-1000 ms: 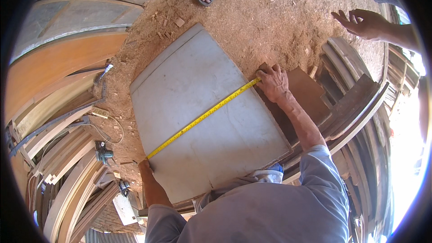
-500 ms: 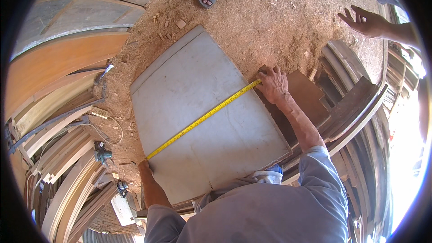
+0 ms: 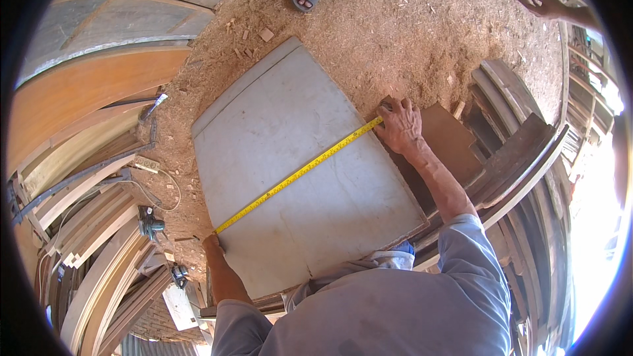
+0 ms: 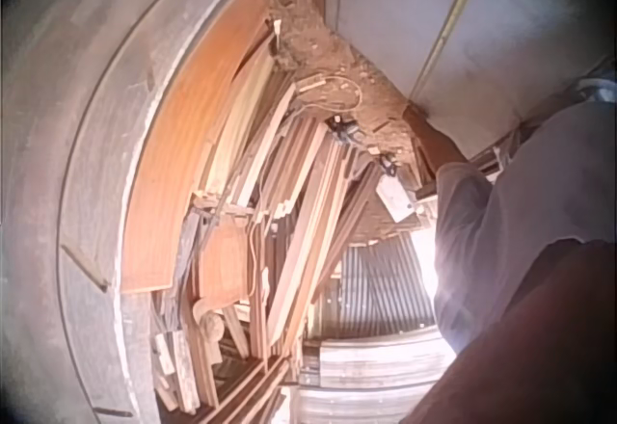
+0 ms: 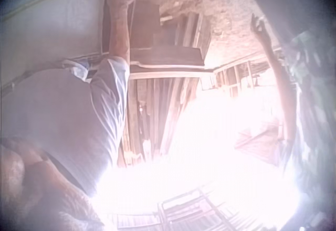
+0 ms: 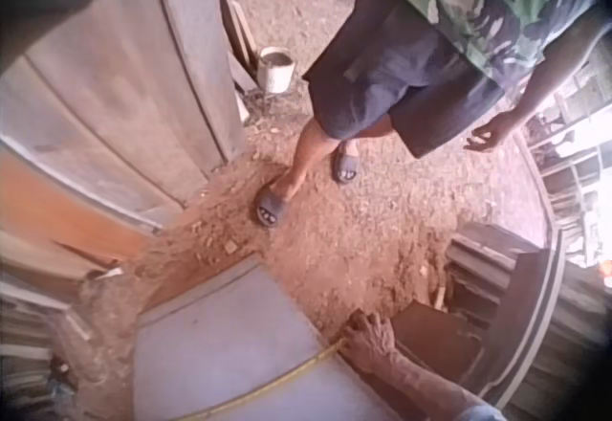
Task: The person measures several pieces of wood and boards in a workshop using a tape measure.
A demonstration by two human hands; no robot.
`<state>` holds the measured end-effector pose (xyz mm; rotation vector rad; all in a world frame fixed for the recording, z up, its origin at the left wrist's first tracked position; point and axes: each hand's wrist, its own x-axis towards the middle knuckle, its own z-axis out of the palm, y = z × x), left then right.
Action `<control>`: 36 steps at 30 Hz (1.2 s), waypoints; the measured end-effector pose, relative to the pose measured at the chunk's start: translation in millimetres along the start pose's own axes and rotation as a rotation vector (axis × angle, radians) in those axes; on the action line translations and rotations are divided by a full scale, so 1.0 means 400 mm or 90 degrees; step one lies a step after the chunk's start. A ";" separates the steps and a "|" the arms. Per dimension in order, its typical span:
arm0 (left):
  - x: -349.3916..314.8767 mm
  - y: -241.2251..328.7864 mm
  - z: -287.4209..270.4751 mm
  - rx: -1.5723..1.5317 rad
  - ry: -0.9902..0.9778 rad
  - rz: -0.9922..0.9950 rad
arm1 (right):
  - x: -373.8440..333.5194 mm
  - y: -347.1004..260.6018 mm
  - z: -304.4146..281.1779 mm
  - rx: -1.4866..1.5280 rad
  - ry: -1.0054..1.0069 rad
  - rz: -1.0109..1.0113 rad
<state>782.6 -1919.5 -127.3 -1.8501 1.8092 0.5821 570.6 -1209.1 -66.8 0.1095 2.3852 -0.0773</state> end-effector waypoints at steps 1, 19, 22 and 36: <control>0.015 -0.010 -0.008 0.020 0.005 0.018 | 0.000 0.000 -0.001 0.004 0.004 -0.001; 0.038 -0.014 0.003 0.031 -0.018 -0.024 | 0.002 -0.015 -0.007 0.014 -0.028 0.036; 0.003 0.003 -0.011 0.057 -0.053 -0.011 | 0.003 -0.018 -0.017 0.006 -0.045 0.039; -0.028 -0.009 -0.039 0.114 -0.087 0.155 | 0.008 -0.009 -0.003 0.014 -0.012 0.019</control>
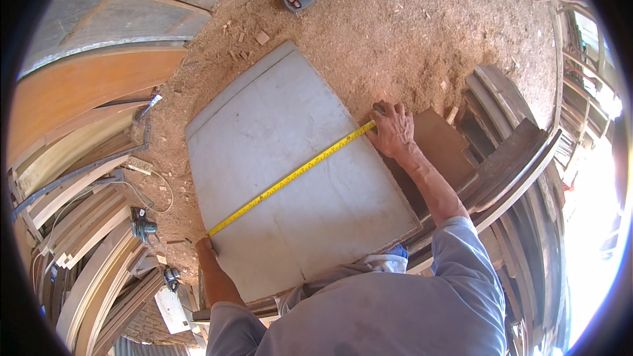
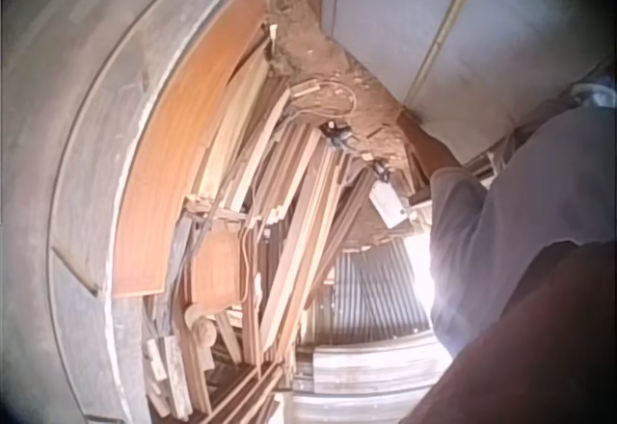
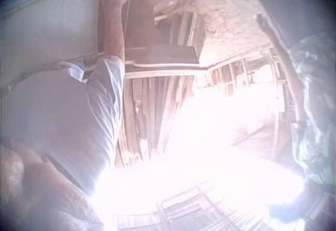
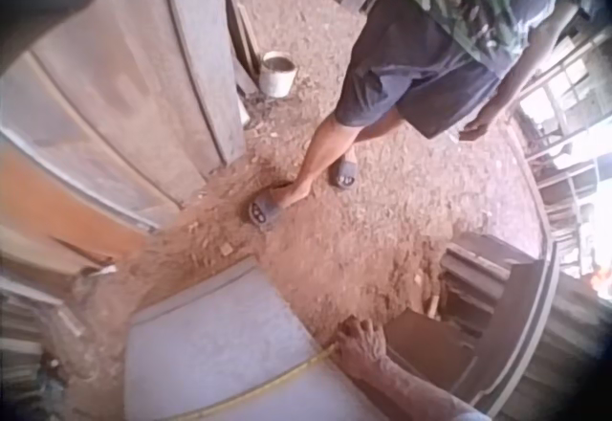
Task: The person measures several pieces of wood and boards in a workshop using a tape measure.
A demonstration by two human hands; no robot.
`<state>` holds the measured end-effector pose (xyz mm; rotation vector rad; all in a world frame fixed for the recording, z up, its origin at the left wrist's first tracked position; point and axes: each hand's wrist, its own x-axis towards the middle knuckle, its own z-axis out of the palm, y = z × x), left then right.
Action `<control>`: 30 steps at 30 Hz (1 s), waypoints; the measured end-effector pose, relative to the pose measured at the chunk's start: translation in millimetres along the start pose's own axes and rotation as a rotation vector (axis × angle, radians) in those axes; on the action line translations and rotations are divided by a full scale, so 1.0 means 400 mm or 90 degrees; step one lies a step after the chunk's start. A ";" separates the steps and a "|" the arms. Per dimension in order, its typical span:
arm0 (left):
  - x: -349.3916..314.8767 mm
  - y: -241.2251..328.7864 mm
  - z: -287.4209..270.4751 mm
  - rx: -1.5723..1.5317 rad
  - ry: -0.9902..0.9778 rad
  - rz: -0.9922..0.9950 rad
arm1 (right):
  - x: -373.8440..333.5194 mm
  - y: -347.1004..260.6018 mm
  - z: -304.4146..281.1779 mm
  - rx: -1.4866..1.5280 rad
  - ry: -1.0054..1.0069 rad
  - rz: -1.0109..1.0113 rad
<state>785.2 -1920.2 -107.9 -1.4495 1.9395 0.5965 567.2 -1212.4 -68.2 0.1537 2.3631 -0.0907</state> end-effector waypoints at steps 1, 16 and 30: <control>0.004 0.006 0.006 -0.045 0.008 -0.080 | -0.001 0.003 -0.001 -0.005 0.006 0.001; 0.087 -0.059 -0.026 0.268 -0.021 0.088 | -0.001 -0.006 -0.017 0.002 -0.015 0.003; 0.072 -0.023 0.021 -0.104 0.061 -0.192 | 0.005 -0.004 -0.003 -0.019 -0.025 0.003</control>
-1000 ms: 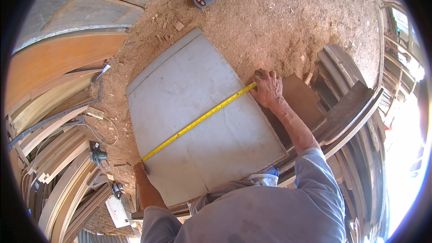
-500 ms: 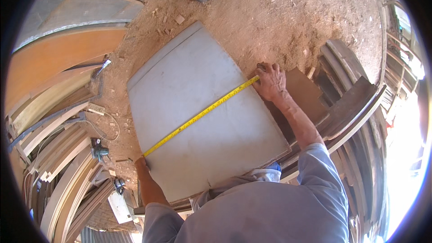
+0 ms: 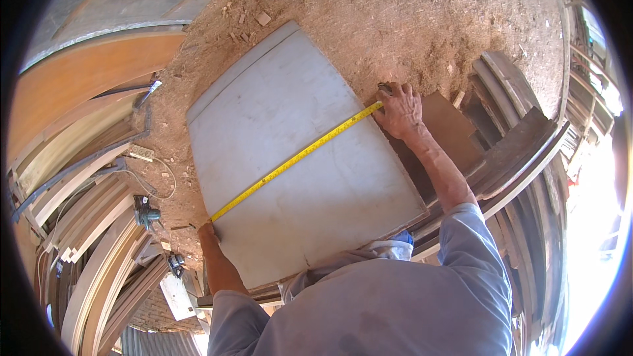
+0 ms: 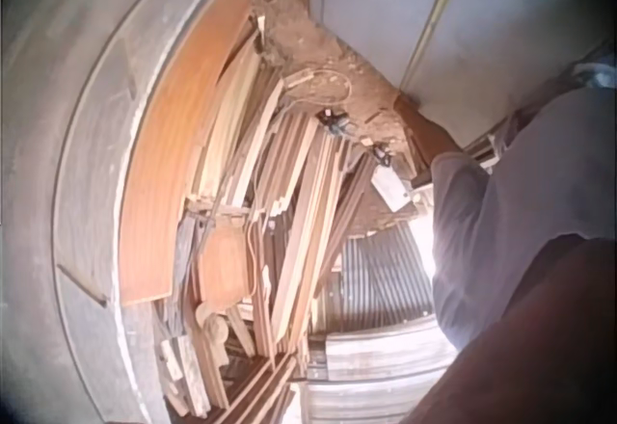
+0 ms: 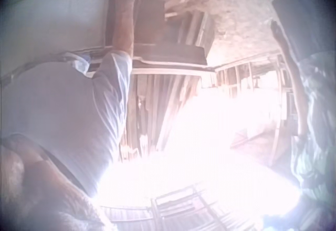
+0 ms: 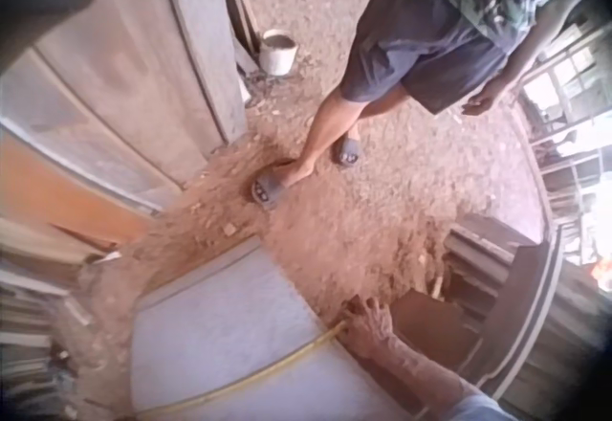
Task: The person measures several pieces of wood and boards in a workshop using a tape measure.
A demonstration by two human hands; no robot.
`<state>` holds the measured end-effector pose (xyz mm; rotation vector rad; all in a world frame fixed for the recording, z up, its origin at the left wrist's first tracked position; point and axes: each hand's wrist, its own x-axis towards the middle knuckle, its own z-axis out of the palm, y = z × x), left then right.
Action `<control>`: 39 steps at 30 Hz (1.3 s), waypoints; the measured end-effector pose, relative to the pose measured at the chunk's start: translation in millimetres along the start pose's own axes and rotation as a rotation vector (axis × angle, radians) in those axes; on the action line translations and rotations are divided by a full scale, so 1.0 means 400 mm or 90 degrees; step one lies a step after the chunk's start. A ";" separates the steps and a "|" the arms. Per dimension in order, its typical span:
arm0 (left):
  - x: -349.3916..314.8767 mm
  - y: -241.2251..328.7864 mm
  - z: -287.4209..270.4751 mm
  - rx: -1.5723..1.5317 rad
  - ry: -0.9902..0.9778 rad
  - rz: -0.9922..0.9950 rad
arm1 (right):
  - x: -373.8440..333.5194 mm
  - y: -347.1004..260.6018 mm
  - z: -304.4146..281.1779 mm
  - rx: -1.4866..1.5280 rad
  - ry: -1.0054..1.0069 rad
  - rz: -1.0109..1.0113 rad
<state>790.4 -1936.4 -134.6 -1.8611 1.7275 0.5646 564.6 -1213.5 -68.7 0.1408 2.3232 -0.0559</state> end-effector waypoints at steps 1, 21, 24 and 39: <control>0.010 -0.008 0.007 -0.010 -0.004 0.000 | 0.000 0.000 0.001 -0.003 0.003 0.000; 0.056 -0.041 -0.011 0.055 -0.024 0.076 | -0.002 -0.001 -0.007 0.019 -0.001 0.002; 0.020 -0.021 -0.001 0.029 -0.022 0.057 | -0.001 -0.002 -0.005 0.014 -0.004 0.010; 0.158 -0.110 -0.057 0.230 -0.088 0.284 | 0.004 0.011 0.004 0.031 -0.001 0.003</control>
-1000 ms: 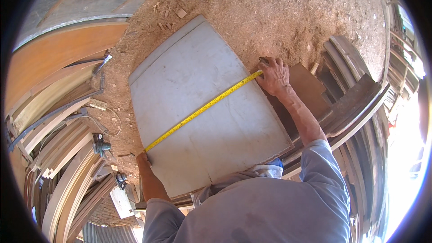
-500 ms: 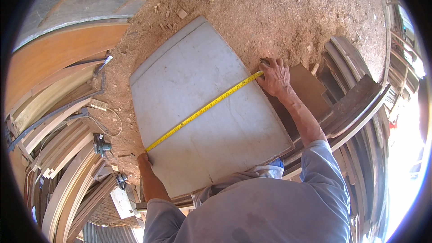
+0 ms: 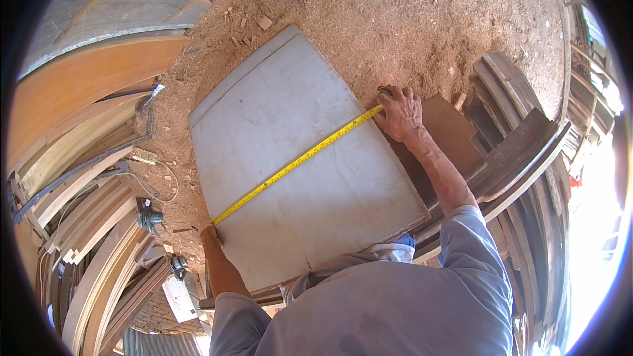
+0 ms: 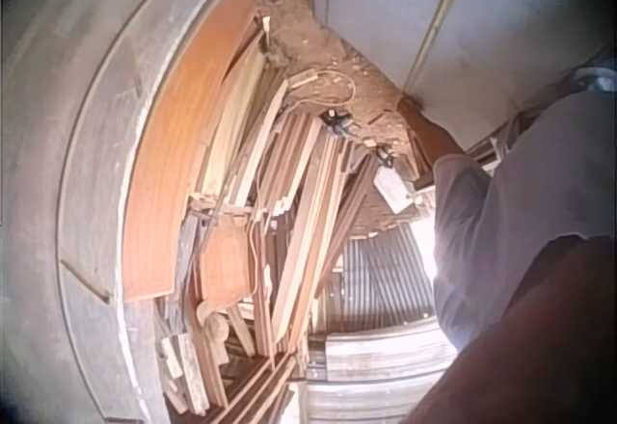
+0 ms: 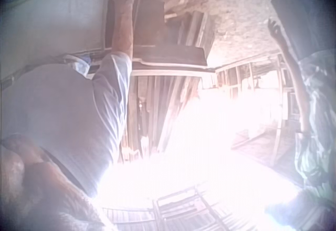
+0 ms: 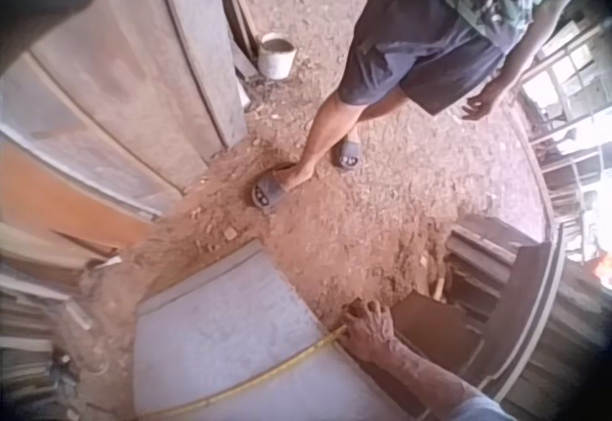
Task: The person measures several pieces of wood and boards in a workshop using a tape measure.
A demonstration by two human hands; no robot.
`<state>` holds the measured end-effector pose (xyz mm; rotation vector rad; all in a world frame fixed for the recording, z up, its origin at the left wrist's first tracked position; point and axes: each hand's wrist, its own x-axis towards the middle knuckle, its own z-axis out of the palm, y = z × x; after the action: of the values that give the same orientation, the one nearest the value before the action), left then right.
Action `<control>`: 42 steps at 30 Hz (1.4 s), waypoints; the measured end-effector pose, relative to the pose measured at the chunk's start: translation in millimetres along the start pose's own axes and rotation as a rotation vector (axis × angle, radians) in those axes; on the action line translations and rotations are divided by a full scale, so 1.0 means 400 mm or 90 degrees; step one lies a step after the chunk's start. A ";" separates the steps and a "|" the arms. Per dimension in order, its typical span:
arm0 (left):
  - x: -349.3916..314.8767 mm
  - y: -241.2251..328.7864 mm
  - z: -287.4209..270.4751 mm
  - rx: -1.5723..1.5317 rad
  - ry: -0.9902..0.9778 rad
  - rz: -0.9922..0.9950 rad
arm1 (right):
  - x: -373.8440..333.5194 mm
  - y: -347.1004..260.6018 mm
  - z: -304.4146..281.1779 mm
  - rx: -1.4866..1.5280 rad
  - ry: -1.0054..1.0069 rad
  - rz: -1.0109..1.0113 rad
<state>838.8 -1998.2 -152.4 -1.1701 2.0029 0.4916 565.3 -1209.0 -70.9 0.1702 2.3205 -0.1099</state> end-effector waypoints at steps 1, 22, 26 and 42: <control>0.004 -0.004 -0.004 0.016 -0.013 0.032 | -0.002 -0.001 -0.004 -0.001 -0.002 0.001; -0.097 0.154 0.013 -0.209 0.059 -0.123 | 0.001 -0.008 0.017 0.001 0.031 -0.003; -0.121 0.183 0.001 -0.133 0.051 -0.108 | 0.004 -0.007 0.025 0.016 0.031 -0.035; -0.117 0.169 0.008 -0.153 0.053 -0.097 | 0.022 -0.016 0.000 -0.007 -0.059 -0.062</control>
<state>796.2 -1935.1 -121.6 -1.4994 1.9445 0.6269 558.4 -1214.6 -77.3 0.0464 2.2366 -0.1505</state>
